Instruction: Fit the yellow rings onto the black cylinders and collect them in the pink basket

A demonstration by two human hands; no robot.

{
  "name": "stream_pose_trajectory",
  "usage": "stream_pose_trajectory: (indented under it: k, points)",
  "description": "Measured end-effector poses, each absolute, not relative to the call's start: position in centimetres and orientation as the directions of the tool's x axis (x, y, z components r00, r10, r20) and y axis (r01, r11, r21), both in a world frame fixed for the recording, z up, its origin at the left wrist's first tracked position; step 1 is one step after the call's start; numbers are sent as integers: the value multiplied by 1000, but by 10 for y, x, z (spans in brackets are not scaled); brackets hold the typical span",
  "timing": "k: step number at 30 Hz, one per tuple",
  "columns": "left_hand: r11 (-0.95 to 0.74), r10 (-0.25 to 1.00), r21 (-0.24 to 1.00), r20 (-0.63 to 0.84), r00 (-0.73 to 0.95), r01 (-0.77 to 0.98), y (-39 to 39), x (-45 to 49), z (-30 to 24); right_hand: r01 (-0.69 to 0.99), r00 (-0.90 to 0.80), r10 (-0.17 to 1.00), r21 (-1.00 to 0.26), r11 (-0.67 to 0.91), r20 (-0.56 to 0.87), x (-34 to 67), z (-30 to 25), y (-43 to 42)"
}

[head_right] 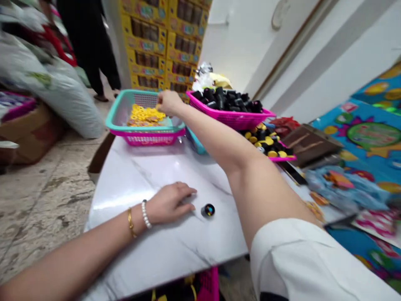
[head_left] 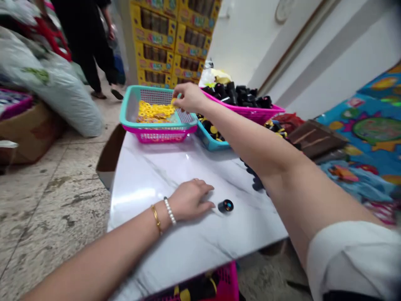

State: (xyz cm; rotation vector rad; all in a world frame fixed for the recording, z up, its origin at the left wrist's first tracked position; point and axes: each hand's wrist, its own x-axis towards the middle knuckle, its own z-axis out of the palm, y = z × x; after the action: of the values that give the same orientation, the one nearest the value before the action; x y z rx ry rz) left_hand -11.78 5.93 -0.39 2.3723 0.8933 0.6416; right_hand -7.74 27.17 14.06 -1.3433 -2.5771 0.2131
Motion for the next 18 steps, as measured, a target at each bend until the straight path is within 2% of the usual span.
stream_pose_trajectory:
  k: [3, 6, 7, 10, 13, 15, 18]
  points:
    - [-662, 665, 634, 251, 703, 399, 57, -115, -4, 654, -553, 761, -388, 649, 339, -24, 158, 218]
    - [-644, 664, 684, 277, 694, 343, 49, -100, -4, 551, -441, 819, -610, 570, 367, 40, 154, 123]
    - [-638, 670, 692, 284, 686, 338, 46, -93, -4, 527, -395, 860, -688, 500, 323, 60, 143, 92]
    - [-653, 667, 669, 284, 689, 356, 40, -74, -6, 437, -279, 959, -884, 164, 40, 111, 89, 25]
    - [-652, 668, 660, 266, 695, 373, 38, -65, -7, 196, -139, 967, -963, -186, -215, 133, 36, 1]
    - [-642, 676, 667, 260, 689, 378, 38, -66, -7, 99, -105, 951, -955, -280, -289, 133, 16, -1]
    - [-643, 672, 665, 252, 696, 380, 39, -68, -5, 119, -130, 946, -952, -282, -296, 123, 10, 2]
